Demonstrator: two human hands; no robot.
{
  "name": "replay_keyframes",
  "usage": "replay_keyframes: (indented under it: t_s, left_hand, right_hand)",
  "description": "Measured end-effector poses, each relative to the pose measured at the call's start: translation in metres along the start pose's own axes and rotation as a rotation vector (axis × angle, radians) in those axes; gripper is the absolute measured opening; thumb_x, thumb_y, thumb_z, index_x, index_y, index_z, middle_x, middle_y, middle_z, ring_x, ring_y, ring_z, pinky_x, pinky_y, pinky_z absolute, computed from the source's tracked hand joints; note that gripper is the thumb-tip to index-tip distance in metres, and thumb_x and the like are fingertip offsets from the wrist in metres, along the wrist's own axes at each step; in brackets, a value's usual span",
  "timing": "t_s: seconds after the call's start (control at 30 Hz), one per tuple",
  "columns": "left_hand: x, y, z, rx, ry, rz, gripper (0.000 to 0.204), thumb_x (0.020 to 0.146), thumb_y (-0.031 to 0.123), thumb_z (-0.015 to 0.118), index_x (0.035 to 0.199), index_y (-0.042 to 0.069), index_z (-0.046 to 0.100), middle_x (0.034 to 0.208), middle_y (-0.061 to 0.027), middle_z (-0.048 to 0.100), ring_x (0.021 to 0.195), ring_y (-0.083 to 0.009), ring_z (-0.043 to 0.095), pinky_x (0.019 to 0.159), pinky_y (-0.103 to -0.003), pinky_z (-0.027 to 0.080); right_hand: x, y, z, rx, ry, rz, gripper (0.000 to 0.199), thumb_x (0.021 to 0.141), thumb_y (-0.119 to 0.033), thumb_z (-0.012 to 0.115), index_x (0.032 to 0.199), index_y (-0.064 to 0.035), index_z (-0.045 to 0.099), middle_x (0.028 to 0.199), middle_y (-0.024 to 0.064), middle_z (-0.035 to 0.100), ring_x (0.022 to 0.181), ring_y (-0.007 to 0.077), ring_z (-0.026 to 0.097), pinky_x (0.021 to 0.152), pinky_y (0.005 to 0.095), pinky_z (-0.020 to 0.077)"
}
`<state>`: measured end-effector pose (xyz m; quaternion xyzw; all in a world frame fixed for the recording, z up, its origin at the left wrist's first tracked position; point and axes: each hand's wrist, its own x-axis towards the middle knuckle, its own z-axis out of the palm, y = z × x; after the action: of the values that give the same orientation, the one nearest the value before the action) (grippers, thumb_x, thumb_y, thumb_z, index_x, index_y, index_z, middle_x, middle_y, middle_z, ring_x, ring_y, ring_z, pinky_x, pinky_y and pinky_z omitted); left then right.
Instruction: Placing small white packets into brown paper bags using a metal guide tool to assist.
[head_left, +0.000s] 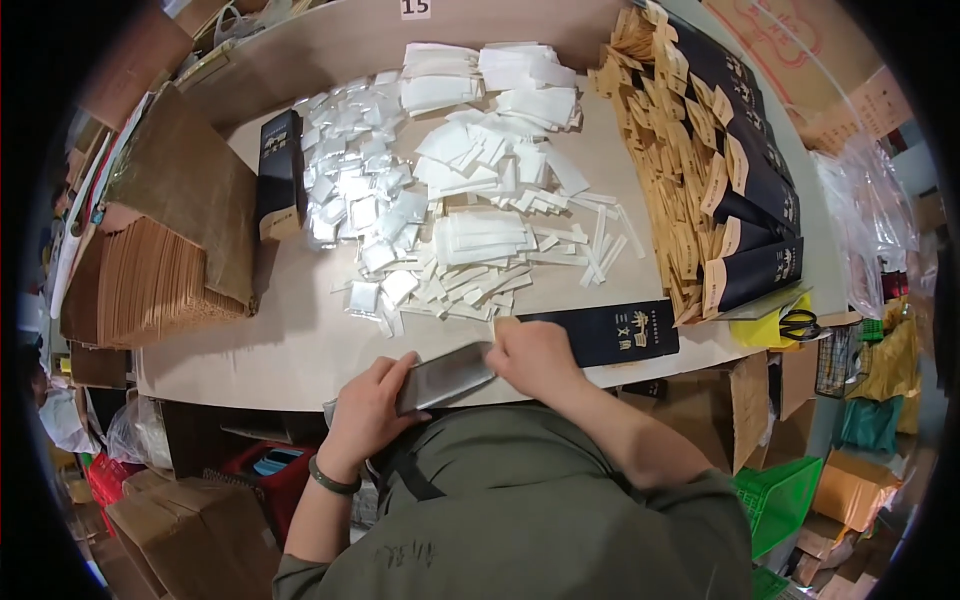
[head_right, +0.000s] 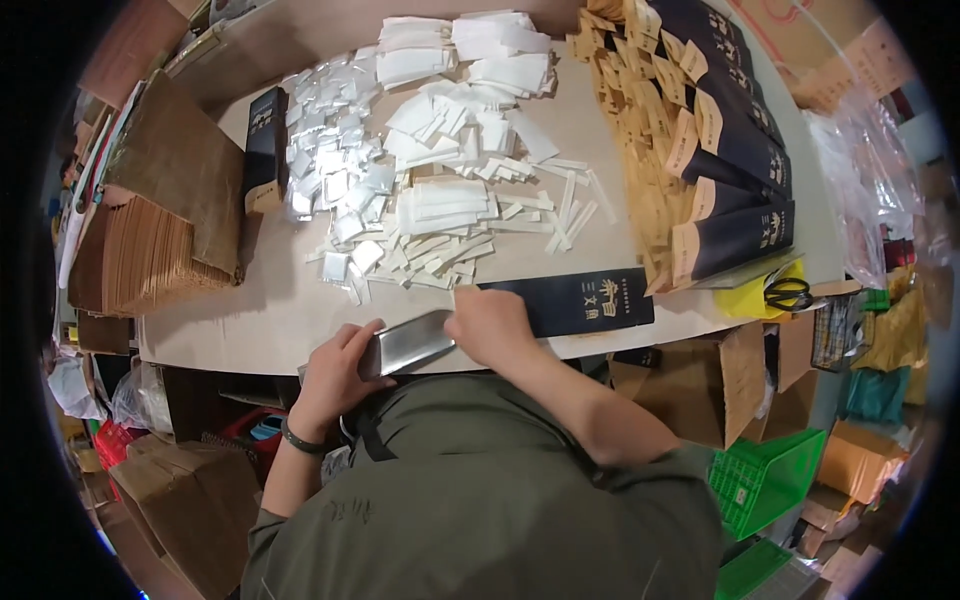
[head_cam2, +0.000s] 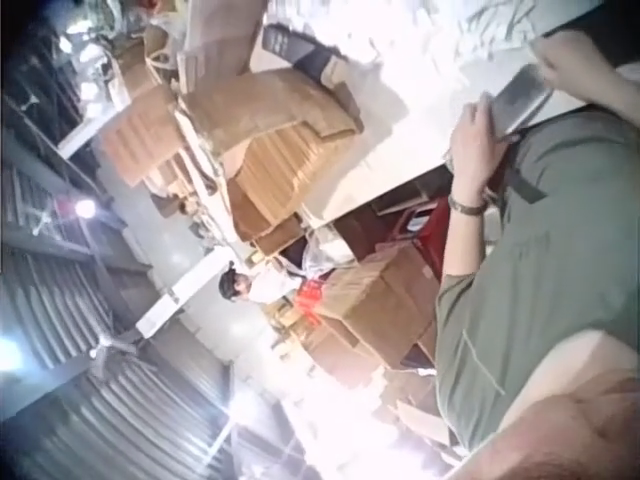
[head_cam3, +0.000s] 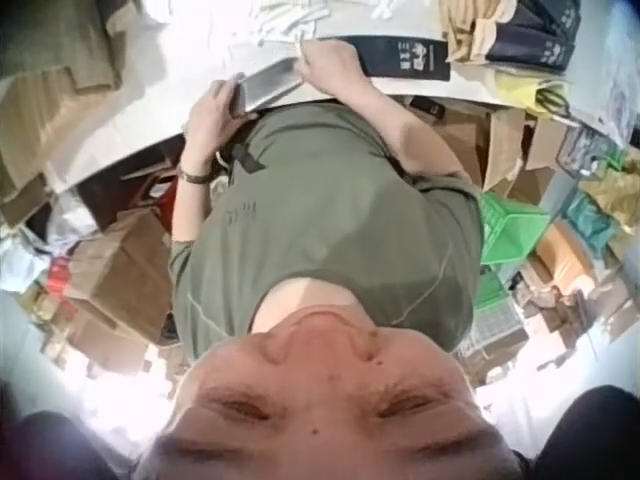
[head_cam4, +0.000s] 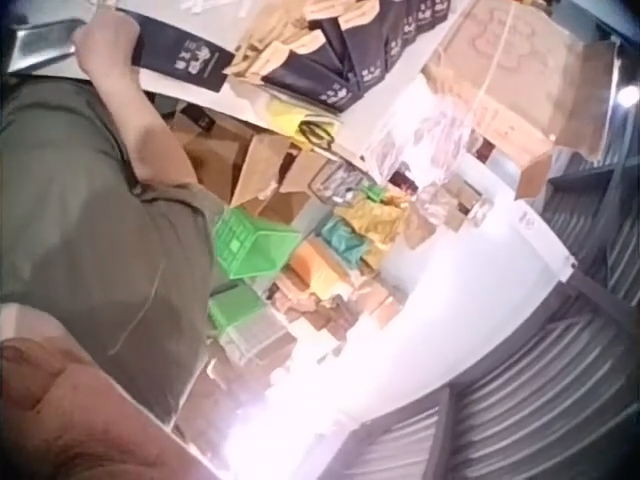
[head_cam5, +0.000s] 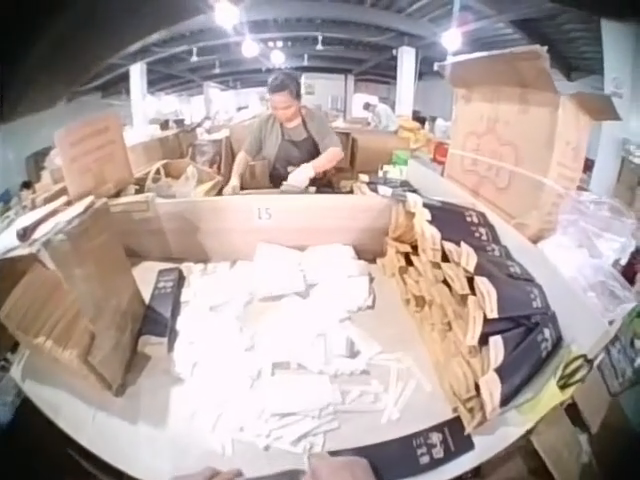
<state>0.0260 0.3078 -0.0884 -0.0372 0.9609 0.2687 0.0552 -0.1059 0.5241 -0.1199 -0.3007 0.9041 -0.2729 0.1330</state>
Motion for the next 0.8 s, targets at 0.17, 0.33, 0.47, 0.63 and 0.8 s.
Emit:
replay_keyframes:
  t_s: [0.17,0.33,0.47,0.63,0.8]
  left_hand:
    - [0.014,0.009,-0.009,-0.010,-0.111,0.126,0.076,0.065,0.024,0.088,0.133,0.011,0.055,0.102,-0.0111,0.061,0.087,-0.0320,0.064,0.076,-0.040,0.053]
    - [0.000,-0.001,-0.005,-0.024,-0.020,0.014,0.072,0.066,0.022,0.087,0.130,0.012,0.058,0.100,-0.0105,0.061,0.087,-0.0314,0.064,0.075,-0.039,0.054]
    - [-0.008,0.002,0.007,-0.046,0.099,-0.076,0.071,0.066,0.022,0.087,0.129,0.009,0.058,0.099,-0.0107,0.061,0.085,-0.0301,0.064,0.075,-0.038,0.054]
    - [-0.009,0.003,0.012,-0.126,0.189,-0.145,0.071,0.067,0.022,0.087,0.130,0.007,0.058,0.100,-0.0113,0.061,0.085,-0.0291,0.065,0.075,-0.038,0.054]
    - [-0.008,-0.001,0.009,-0.039,0.122,-0.066,0.077,0.067,0.024,0.087,0.134,0.008,0.055,0.102,-0.0117,0.061,0.088,-0.0315,0.065,0.075,-0.039,0.054]
  right_hand:
    - [-0.005,-0.020,0.010,0.111,-0.100,-0.011,0.022,0.083,-0.024,0.062,0.080,-0.0020,0.062,0.076,0.0207,0.066,0.075,0.0397,0.067,0.066,0.0499,0.0522]
    - [-0.006,0.003,-0.004,0.148,-0.027,-0.107,0.021,0.091,-0.023,0.063,0.082,-0.0053,0.056,0.069,0.0157,0.062,0.068,0.0376,0.063,0.060,0.0477,0.0485]
    - [-0.007,0.000,-0.003,0.089,-0.048,-0.063,0.020,0.091,-0.022,0.063,0.088,-0.0035,0.055,0.073,0.0170,0.064,0.071,0.0391,0.064,0.063,0.0486,0.0494]
    - [-0.007,-0.005,-0.001,0.012,-0.008,-0.033,0.020,0.092,-0.021,0.062,0.090,-0.0022,0.054,0.074,0.0183,0.064,0.076,0.0396,0.064,0.067,0.0505,0.0507]
    - [-0.008,-0.007,0.002,-0.017,0.029,-0.050,0.018,0.088,-0.017,0.062,0.093,-0.0004,0.057,0.073,0.0196,0.064,0.072,0.0403,0.065,0.065,0.0505,0.0518]
